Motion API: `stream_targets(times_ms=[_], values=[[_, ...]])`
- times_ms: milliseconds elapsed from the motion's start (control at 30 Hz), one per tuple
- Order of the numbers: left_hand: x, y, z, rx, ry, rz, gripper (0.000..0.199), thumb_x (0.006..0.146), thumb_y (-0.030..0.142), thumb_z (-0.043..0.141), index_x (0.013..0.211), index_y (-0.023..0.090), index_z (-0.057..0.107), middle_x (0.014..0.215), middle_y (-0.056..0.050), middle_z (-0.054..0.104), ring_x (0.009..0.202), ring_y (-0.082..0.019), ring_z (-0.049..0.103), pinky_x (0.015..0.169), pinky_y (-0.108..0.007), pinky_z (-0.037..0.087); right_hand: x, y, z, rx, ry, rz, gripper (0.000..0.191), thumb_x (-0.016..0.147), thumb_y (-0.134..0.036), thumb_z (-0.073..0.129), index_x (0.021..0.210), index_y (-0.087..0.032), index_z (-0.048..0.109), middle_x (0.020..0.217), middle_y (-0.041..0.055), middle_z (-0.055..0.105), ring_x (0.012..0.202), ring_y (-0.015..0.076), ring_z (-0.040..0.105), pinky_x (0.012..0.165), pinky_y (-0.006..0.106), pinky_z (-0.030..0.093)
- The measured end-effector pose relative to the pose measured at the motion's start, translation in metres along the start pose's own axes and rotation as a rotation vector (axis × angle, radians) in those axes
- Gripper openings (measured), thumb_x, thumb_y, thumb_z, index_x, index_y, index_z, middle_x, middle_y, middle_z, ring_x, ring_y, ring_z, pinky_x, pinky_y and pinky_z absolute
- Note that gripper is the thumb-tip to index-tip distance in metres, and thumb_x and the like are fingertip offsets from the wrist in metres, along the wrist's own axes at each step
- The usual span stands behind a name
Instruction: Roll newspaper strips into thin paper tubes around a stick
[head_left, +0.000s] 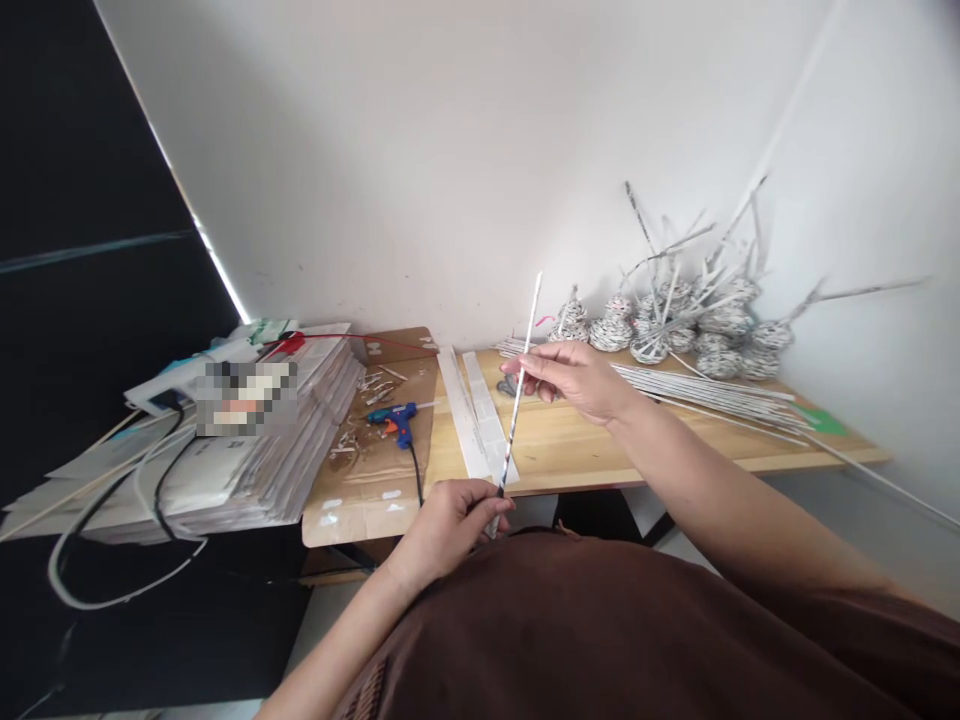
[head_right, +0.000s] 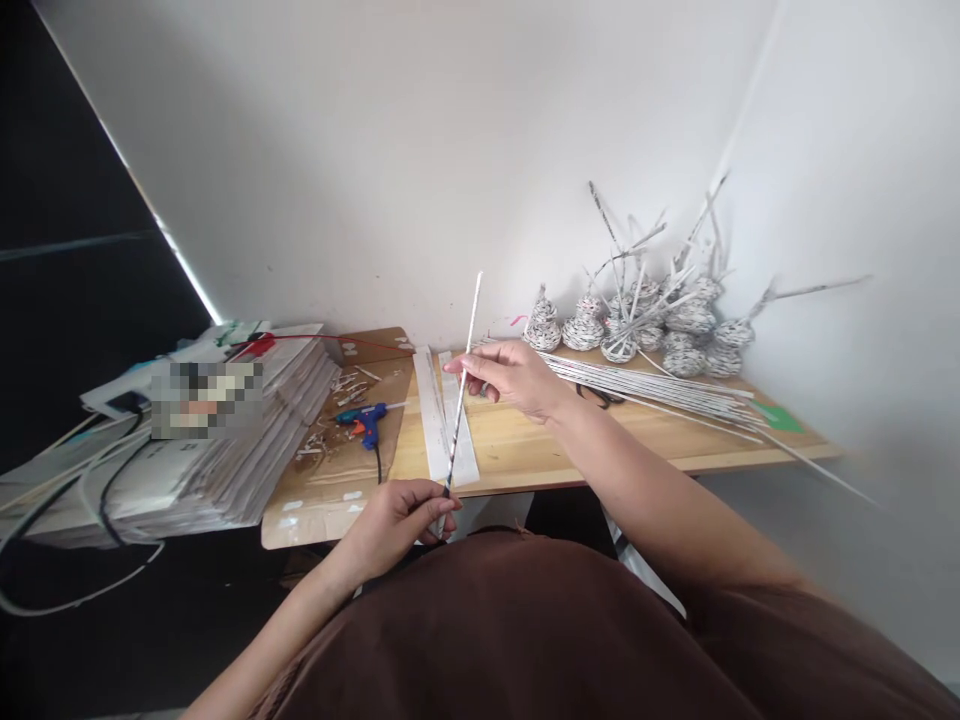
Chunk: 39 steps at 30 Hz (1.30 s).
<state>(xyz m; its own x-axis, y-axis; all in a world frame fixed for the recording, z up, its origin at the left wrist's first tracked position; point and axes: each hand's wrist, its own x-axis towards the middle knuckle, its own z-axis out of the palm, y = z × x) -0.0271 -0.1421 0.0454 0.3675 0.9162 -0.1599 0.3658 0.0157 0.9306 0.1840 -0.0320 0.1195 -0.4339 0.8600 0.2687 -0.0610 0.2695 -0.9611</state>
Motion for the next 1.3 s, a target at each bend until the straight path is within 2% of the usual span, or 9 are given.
stream_targets(times_ms=[100, 300, 467, 567, 667, 867, 1033, 1133, 1300], values=[[0.0, 0.0, 0.001, -0.015, -0.009, -0.003, 0.034, 0.086, 0.045, 0.054, 0.083, 0.016, 0.07, 0.075, -0.005, 0.067, 0.067, -0.015, 0.061, 0.062, -0.024, 0.049, 0.0, -0.001, -0.001, 0.03, -0.034, 0.025, 0.033, 0.084, -0.045, 0.063, 0.095, -0.016, 0.075, 0.079, 0.0062, 0.065, 0.066, 0.0103, 0.057, 0.047, 0.019, 0.038], [0.001, -0.004, 0.004, -0.028, 0.003, -0.015, 0.036, 0.084, 0.049, 0.055, 0.081, 0.016, 0.069, 0.074, -0.005, 0.067, 0.065, -0.015, 0.06, 0.061, -0.023, 0.049, 0.004, -0.005, -0.001, 0.017, 0.114, -0.021, 0.033, 0.077, -0.046, 0.072, 0.085, -0.014, 0.075, 0.069, 0.0032, 0.062, 0.057, 0.0075, 0.052, 0.042, 0.018, 0.032], [0.001, -0.01, 0.003, 0.013, -0.004, -0.017, 0.04, 0.085, 0.051, 0.054, 0.083, 0.014, 0.07, 0.075, -0.005, 0.069, 0.065, -0.015, 0.061, 0.062, -0.024, 0.047, 0.005, -0.009, -0.002, 0.06, 0.005, -0.001, 0.035, 0.077, -0.046, 0.071, 0.093, -0.015, 0.075, 0.075, 0.004, 0.063, 0.06, 0.0082, 0.054, 0.043, 0.019, 0.034], [0.001, -0.012, 0.003, 0.021, -0.01, -0.011, 0.039, 0.085, 0.049, 0.054, 0.083, 0.014, 0.07, 0.075, -0.006, 0.069, 0.065, -0.015, 0.062, 0.061, -0.024, 0.047, 0.009, -0.012, -0.003, 0.056, 0.1, -0.025, 0.035, 0.074, -0.048, 0.073, 0.088, -0.015, 0.075, 0.082, 0.0054, 0.065, 0.06, 0.0081, 0.053, 0.042, 0.019, 0.032], [0.0, -0.012, 0.003, 0.0, -0.016, -0.007, 0.038, 0.086, 0.048, 0.054, 0.084, 0.014, 0.07, 0.076, -0.006, 0.068, 0.065, -0.015, 0.062, 0.061, -0.025, 0.048, 0.014, -0.017, -0.005, 0.115, 0.173, -0.041, 0.032, 0.076, -0.047, 0.072, 0.085, -0.016, 0.076, 0.078, 0.0046, 0.064, 0.06, 0.0081, 0.052, 0.043, 0.019, 0.032], [-0.001, -0.007, 0.001, -0.008, -0.008, -0.006, 0.038, 0.086, 0.048, 0.055, 0.083, 0.013, 0.069, 0.076, -0.007, 0.068, 0.066, -0.015, 0.062, 0.061, -0.025, 0.05, 0.012, -0.023, -0.009, 0.258, -0.003, 0.038, 0.035, 0.088, -0.045, 0.058, 0.102, -0.017, 0.073, 0.088, 0.0071, 0.065, 0.07, 0.0119, 0.057, 0.048, 0.021, 0.039], [-0.001, 0.002, -0.004, -0.141, 0.032, 0.009, 0.034, 0.085, 0.044, 0.057, 0.088, 0.012, 0.068, 0.075, -0.006, 0.068, 0.066, -0.014, 0.062, 0.061, -0.024, 0.053, -0.005, 0.001, 0.006, 0.122, -0.241, 0.098, 0.035, 0.085, -0.043, 0.064, 0.109, -0.019, 0.071, 0.103, 0.0078, 0.065, 0.08, 0.0132, 0.057, 0.056, 0.021, 0.043], [0.0, 0.002, -0.005, -0.159, 0.012, 0.009, 0.035, 0.085, 0.044, 0.058, 0.087, 0.012, 0.069, 0.076, -0.006, 0.068, 0.067, -0.013, 0.061, 0.062, -0.025, 0.054, -0.017, 0.021, 0.024, 0.009, -0.368, 0.147, 0.033, 0.084, -0.041, 0.065, 0.105, -0.017, 0.073, 0.09, 0.0068, 0.067, 0.072, 0.0112, 0.053, 0.056, 0.021, 0.041], [0.001, -0.003, -0.005, -0.162, 0.014, -0.008, 0.033, 0.084, 0.044, 0.06, 0.089, 0.013, 0.071, 0.079, -0.006, 0.069, 0.071, -0.013, 0.062, 0.065, -0.025, 0.055, -0.019, 0.037, 0.04, 0.048, -0.306, 0.102, 0.032, 0.081, -0.042, 0.068, 0.095, -0.014, 0.076, 0.069, 0.002, 0.06, 0.058, 0.0079, 0.044, 0.049, 0.021, 0.032]])
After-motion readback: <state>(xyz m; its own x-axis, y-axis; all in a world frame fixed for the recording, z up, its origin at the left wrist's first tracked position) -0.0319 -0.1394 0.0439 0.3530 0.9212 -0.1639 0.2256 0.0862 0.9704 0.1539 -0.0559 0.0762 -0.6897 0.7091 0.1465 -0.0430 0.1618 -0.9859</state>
